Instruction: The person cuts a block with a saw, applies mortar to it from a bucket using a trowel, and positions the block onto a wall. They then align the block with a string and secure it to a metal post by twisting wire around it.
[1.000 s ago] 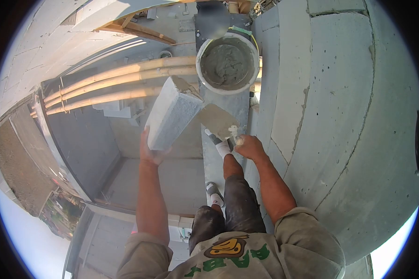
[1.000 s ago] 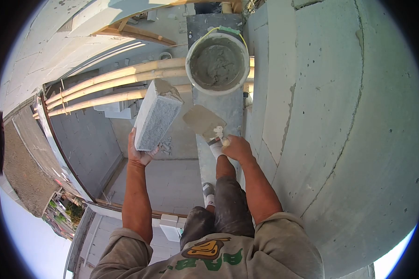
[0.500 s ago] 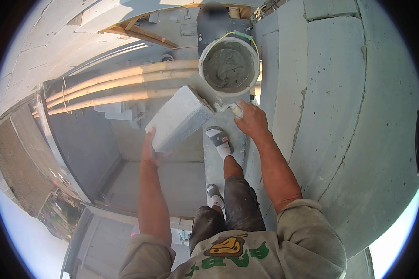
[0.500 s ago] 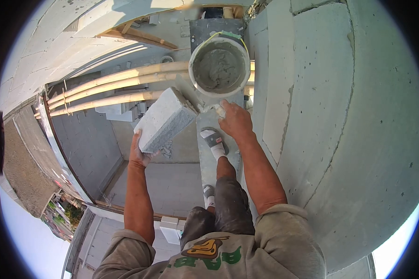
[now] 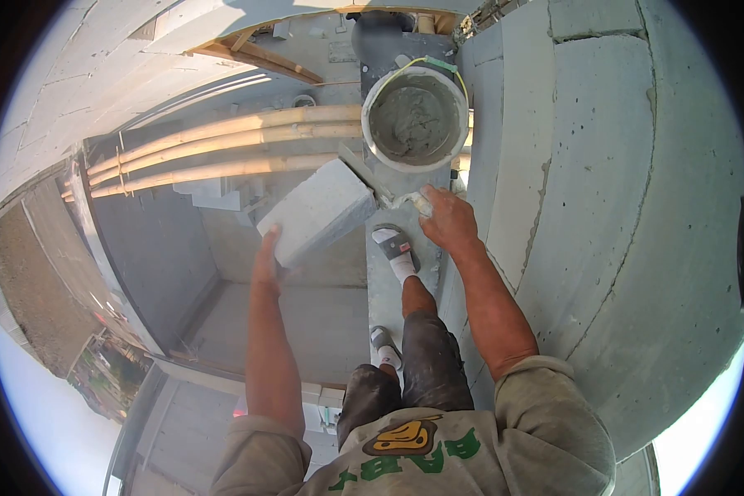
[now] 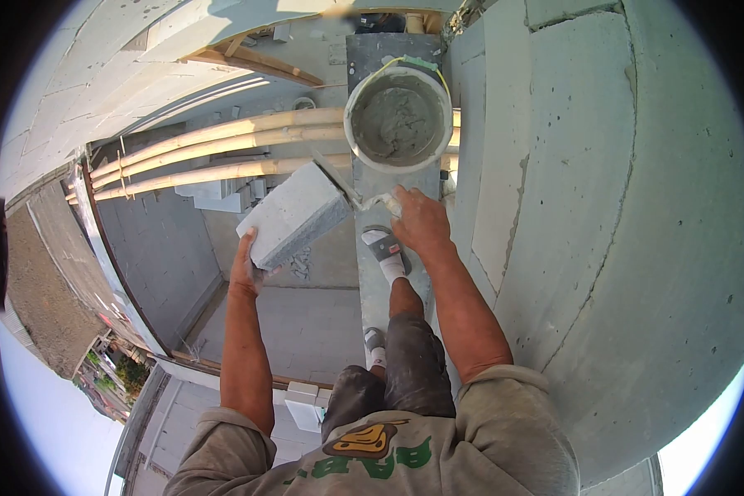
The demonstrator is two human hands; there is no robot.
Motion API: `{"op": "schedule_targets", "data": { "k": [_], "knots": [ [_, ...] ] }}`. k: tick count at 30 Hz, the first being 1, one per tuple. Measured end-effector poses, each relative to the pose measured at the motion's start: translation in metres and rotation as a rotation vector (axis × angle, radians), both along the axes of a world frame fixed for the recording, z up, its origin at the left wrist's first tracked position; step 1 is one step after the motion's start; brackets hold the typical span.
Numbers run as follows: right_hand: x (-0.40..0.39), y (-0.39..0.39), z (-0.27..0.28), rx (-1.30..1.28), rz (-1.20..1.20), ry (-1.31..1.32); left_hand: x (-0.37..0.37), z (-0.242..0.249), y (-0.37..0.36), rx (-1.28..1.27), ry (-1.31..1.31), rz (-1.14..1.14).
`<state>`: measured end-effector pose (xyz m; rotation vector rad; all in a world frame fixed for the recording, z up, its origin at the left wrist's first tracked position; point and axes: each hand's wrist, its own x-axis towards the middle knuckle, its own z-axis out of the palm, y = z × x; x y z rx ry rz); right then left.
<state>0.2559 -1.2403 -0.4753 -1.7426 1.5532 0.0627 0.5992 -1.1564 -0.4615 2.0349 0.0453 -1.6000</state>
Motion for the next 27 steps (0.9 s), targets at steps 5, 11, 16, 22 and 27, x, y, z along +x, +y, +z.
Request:
{"op": "schedule_targets", "data": {
  "k": [5, 11, 16, 22, 27],
  "knots": [
    [0.005, 0.001, 0.002, 0.01, 0.028, 0.068, 0.004, -0.008, -0.003, 0.015, -0.019, -0.061],
    [-0.003, 0.014, 0.008, -0.015, -0.012, 0.056, 0.0, -0.006, -0.007, 0.053, -0.102, -0.088],
    [-0.021, 0.011, 0.009, -0.114, -0.073, -0.126, 0.005, -0.016, -0.008, 0.008, -0.208, -0.147],
    [-0.018, -0.028, -0.058, 0.136, -0.33, 0.222, 0.015, 0.005, 0.002, -0.011, -0.478, -0.492],
    [-0.01, -0.046, -0.121, 0.209, -0.38, 0.189, 0.016, 0.044, 0.044, -0.3, -0.121, -0.046]
  ]
}}
